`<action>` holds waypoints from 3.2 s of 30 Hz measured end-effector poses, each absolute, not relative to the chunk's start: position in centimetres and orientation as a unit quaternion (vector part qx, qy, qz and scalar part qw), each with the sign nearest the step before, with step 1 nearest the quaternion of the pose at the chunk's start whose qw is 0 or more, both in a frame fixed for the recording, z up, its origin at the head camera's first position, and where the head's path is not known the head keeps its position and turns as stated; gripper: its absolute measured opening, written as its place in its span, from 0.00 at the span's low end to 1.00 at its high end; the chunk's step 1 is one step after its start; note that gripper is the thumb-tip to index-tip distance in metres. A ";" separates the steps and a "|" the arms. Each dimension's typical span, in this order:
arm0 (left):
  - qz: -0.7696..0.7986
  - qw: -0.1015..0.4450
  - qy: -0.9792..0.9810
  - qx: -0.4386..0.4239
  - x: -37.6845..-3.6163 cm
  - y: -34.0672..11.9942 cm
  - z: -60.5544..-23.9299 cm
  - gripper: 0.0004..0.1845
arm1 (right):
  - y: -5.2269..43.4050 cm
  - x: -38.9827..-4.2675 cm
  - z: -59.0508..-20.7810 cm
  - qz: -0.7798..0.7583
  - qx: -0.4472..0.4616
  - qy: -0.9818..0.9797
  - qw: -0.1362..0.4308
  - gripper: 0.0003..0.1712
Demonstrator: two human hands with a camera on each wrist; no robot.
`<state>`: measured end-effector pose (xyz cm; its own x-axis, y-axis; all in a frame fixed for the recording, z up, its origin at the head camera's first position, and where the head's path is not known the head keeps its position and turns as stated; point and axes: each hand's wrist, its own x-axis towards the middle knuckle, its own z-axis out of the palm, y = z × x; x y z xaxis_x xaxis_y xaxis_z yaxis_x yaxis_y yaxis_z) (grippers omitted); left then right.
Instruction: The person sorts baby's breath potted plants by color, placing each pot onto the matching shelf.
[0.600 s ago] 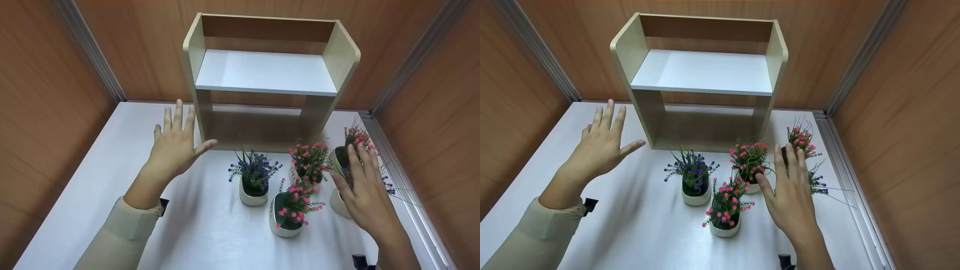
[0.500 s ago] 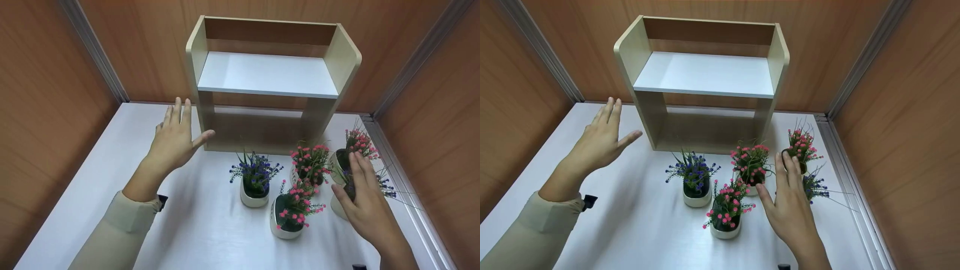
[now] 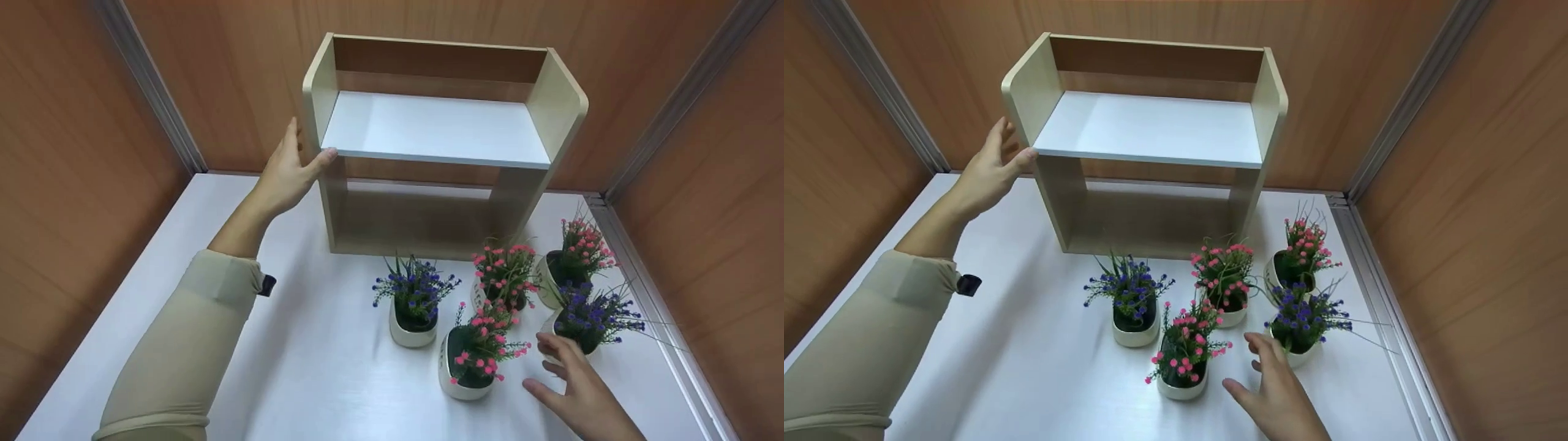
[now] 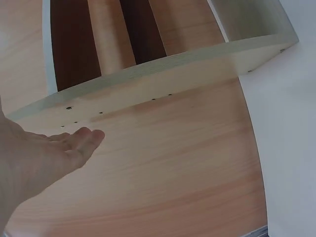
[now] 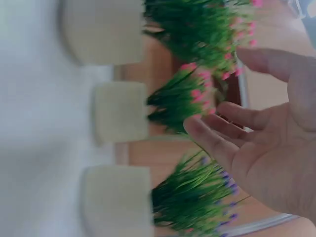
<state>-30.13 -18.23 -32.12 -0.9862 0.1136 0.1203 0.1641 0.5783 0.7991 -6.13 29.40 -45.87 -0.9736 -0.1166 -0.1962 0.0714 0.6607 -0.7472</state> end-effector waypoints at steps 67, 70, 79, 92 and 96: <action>-0.706 0.063 -0.705 0.003 -37.2 -12.8 -36.9 0.46 | 26.2 -10.2 -43.7 -0.407 0.027 0.893 0.192 0.64; -0.708 0.062 -0.703 0.010 -37.2 -12.9 -36.9 0.47 | 26.2 -10.6 -42.8 -0.390 0.036 0.897 0.204 0.69; -0.713 0.078 -0.697 -0.005 -37.2 -12.8 -36.7 0.45 | 26.2 -10.9 -39.8 -0.443 -0.056 0.883 0.145 0.58; -0.709 0.078 -0.701 -0.004 -37.0 -12.8 -37.1 0.44 | 24.9 -12.8 -35.1 -0.452 -0.216 0.864 0.047 0.48; -0.711 0.087 -0.698 -0.014 -37.1 -12.5 -37.0 0.43 | 24.4 -13.9 -33.7 -0.456 -0.234 0.857 0.049 0.44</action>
<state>-37.11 -12.54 -36.96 -0.9843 -0.1046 0.1421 0.1440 -0.0107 0.9895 -13.89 24.36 -33.69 -0.8859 -0.4455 0.1289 -0.3556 0.4741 -0.8054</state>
